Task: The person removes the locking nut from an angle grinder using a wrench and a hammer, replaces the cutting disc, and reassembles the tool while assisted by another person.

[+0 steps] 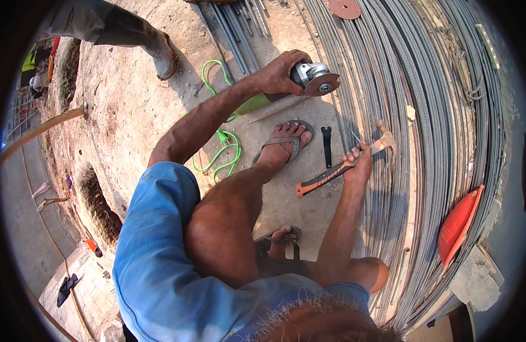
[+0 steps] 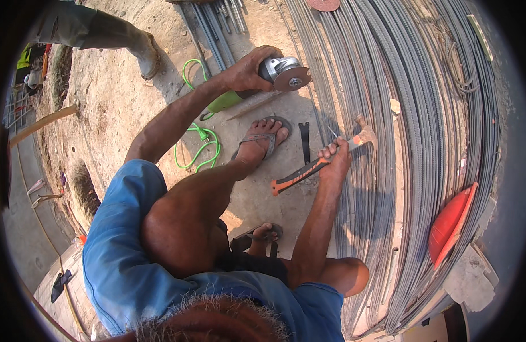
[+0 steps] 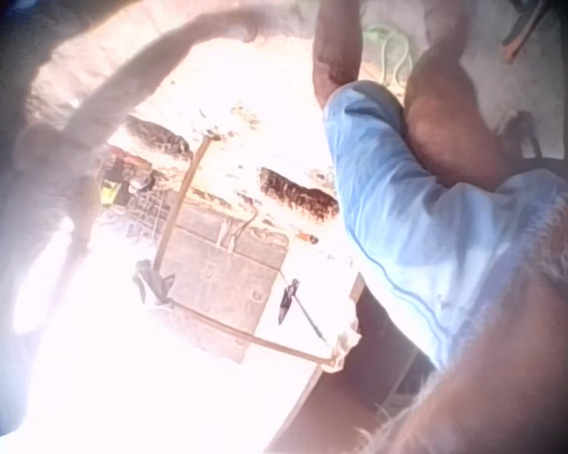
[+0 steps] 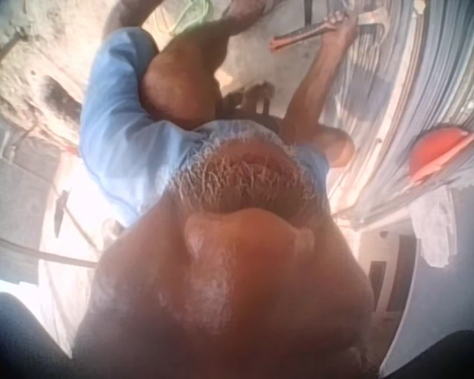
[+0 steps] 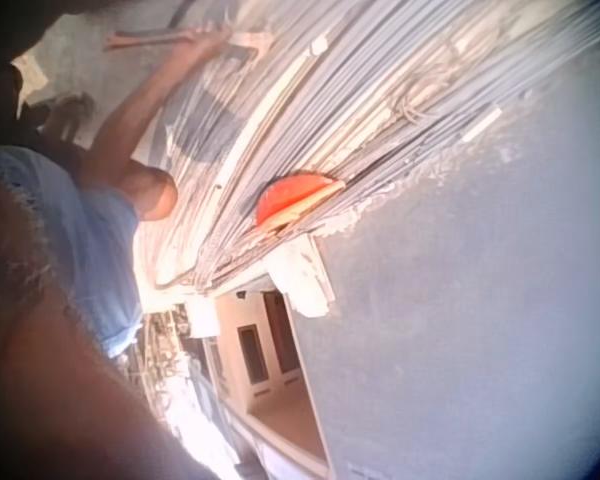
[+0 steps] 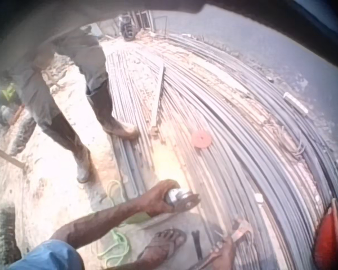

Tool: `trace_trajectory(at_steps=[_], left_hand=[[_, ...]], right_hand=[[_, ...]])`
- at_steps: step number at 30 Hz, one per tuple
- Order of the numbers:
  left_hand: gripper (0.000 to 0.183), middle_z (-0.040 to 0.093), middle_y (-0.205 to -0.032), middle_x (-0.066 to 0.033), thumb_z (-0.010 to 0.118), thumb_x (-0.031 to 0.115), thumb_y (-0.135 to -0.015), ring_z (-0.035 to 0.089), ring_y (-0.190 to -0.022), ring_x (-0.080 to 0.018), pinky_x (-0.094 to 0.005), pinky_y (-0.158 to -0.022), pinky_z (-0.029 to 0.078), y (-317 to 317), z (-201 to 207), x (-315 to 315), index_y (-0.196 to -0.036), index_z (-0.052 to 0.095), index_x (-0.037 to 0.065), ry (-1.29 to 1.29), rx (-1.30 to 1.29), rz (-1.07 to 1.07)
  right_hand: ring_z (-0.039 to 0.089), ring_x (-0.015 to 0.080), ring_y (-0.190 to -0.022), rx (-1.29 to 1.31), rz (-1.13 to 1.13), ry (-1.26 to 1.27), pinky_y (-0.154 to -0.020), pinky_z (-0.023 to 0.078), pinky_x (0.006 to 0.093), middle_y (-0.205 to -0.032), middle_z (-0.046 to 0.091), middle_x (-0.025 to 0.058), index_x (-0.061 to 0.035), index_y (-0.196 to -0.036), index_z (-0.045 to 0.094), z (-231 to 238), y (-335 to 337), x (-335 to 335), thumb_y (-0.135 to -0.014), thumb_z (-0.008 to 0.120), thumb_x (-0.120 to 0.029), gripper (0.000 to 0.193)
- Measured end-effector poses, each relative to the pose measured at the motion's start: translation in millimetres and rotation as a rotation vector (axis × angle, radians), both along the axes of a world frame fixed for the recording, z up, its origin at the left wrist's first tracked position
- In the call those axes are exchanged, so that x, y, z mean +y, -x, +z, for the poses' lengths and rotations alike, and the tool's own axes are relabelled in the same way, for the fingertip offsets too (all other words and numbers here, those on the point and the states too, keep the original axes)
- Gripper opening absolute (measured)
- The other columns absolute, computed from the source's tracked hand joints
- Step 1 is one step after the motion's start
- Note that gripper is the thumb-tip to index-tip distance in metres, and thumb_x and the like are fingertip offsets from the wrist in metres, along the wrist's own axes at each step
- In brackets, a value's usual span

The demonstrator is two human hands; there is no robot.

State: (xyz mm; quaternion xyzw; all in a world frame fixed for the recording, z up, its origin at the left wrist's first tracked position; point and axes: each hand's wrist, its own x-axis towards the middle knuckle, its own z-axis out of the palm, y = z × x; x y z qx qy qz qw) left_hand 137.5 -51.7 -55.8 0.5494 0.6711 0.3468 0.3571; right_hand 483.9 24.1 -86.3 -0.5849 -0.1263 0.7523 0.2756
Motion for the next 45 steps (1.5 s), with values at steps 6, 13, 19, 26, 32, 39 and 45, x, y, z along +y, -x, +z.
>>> trace_trajectory(at_steps=[6,13,19,26,32,39,45], left_hand=[[0.085,0.058,-0.128,-0.0158,0.088,0.016,-0.063,0.055,-0.126,-0.0309,-0.0406,-0.109,0.043,1.8,-4.4,-3.4,-0.138,0.051,0.003,0.038,-0.019,0.036],[0.089,0.059,-0.129,-0.0149,0.091,0.014,-0.063,0.055,-0.126,-0.0282,-0.0381,-0.11,0.042,6.9,-6.6,-3.2,-0.141,0.05,0.003,0.041,-0.09,0.032],[0.086,0.059,-0.13,-0.0147,0.091,0.019,-0.067,0.055,-0.127,-0.027,-0.0388,-0.111,0.041,12.1,-21.5,-5.5,-0.141,0.05,0.003,-0.028,-0.305,-0.015],[0.083,0.059,-0.13,-0.0146,0.09,0.021,-0.069,0.055,-0.126,-0.0267,-0.0391,-0.11,0.041,13.0,-21.1,-12.8,-0.141,0.051,0.003,0.002,-0.31,-0.014],[0.08,0.06,-0.13,-0.0144,0.089,0.022,-0.072,0.056,-0.125,-0.0265,-0.0393,-0.109,0.042,12.8,-21.2,-11.0,-0.14,0.052,0.003,0.006,-0.304,-0.01],[0.077,0.061,-0.13,-0.0143,0.087,0.024,-0.074,0.057,-0.124,-0.0262,-0.0396,-0.108,0.043,12.1,-22.0,-17.3,-0.14,0.052,0.003,0.011,-0.318,0.003],[0.075,0.061,-0.13,-0.0142,0.086,0.026,-0.077,0.057,-0.123,-0.026,-0.0399,-0.107,0.043,13.9,-20.6,-19.0,-0.14,0.053,0.003,0.013,-0.306,0.018]], right_hand=[[0.041,0.0131,-0.052,0.024,-0.023,0.024,-0.054,0.04,0.0349,-0.066,0.042,-0.0026,-0.0097,-0.086,0.053,-9.1,-6.1,-0.5,-0.093,0.066,-0.021,0.018],[0.041,0.0131,-0.054,0.095,-0.006,-0.003,-0.055,0.041,0.0361,-0.064,0.043,-0.0015,-0.0081,-0.087,0.054,-11.2,-10.5,0.5,-0.093,0.067,-0.021,0.019],[0.042,0.0137,-0.055,0.015,-0.006,-0.061,-0.056,0.041,0.0378,-0.067,0.043,-0.0008,-0.0079,-0.087,0.054,-1.6,-6.6,-2.8,-0.094,0.067,-0.024,0.021],[0.044,0.0139,-0.057,0.0,0.027,-0.085,-0.058,0.041,0.0379,-0.068,0.044,-0.0016,-0.0088,-0.085,0.054,4.7,-5.6,-4.1,-0.094,0.065,-0.021,0.019],[0.043,0.0134,-0.057,-0.006,0.038,-0.084,-0.058,0.042,0.0386,-0.067,0.045,-0.0017,-0.0094,-0.084,0.055,4.5,-10.5,-2.9,-0.094,0.064,-0.02,0.018],[0.042,0.0134,-0.057,-0.025,0.044,-0.092,-0.058,0.041,0.0375,-0.067,0.043,-0.0019,-0.0088,-0.084,0.055,5.6,-8.5,-3.8,-0.095,0.065,-0.021,0.019],[0.041,0.0136,-0.057,-0.021,0.017,-0.043,-0.057,0.04,0.0367,-0.069,0.041,-0.0017,-0.0084,-0.086,0.055,2.5,-3.9,-3.5,-0.093,0.067,-0.022,0.019]])
